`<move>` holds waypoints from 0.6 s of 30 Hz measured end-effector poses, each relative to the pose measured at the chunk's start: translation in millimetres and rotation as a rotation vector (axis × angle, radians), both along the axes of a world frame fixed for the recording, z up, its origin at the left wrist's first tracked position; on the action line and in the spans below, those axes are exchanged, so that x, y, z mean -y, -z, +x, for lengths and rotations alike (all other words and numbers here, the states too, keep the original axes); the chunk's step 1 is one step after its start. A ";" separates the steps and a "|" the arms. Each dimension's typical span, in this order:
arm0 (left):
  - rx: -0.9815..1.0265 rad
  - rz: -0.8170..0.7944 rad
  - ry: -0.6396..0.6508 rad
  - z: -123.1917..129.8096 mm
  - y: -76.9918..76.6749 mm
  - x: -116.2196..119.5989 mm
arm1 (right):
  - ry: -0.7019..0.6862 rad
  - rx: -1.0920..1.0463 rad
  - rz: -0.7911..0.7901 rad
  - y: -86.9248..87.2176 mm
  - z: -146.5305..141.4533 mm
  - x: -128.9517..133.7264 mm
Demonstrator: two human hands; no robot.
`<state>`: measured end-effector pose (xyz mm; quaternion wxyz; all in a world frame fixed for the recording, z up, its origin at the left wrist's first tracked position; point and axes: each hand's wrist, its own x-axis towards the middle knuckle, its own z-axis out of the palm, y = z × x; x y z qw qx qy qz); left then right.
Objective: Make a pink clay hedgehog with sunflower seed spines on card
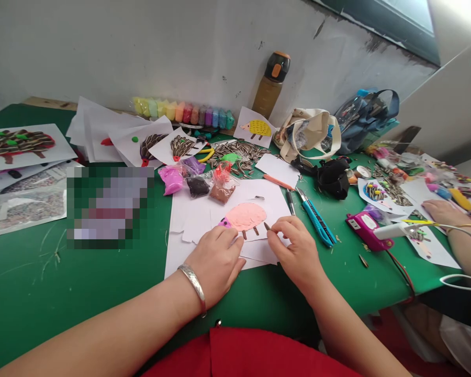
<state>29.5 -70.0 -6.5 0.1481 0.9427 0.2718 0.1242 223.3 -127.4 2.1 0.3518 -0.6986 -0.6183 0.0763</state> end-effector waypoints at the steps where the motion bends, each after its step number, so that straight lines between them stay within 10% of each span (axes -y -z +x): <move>1: 0.001 -0.001 0.003 -0.2 -0.2 -0.4 | 0.017 -0.027 -0.009 -0.1 4.3 1.6; 8: -0.007 -0.007 0.023 -0.9 -1.2 -3.6 | 0.086 -0.233 -0.121 -1.7 22.7 -6.1; 18: 0.027 0.030 0.029 0.2 1.3 -9.3 | -0.319 -0.108 -0.110 12.1 33.1 -23.8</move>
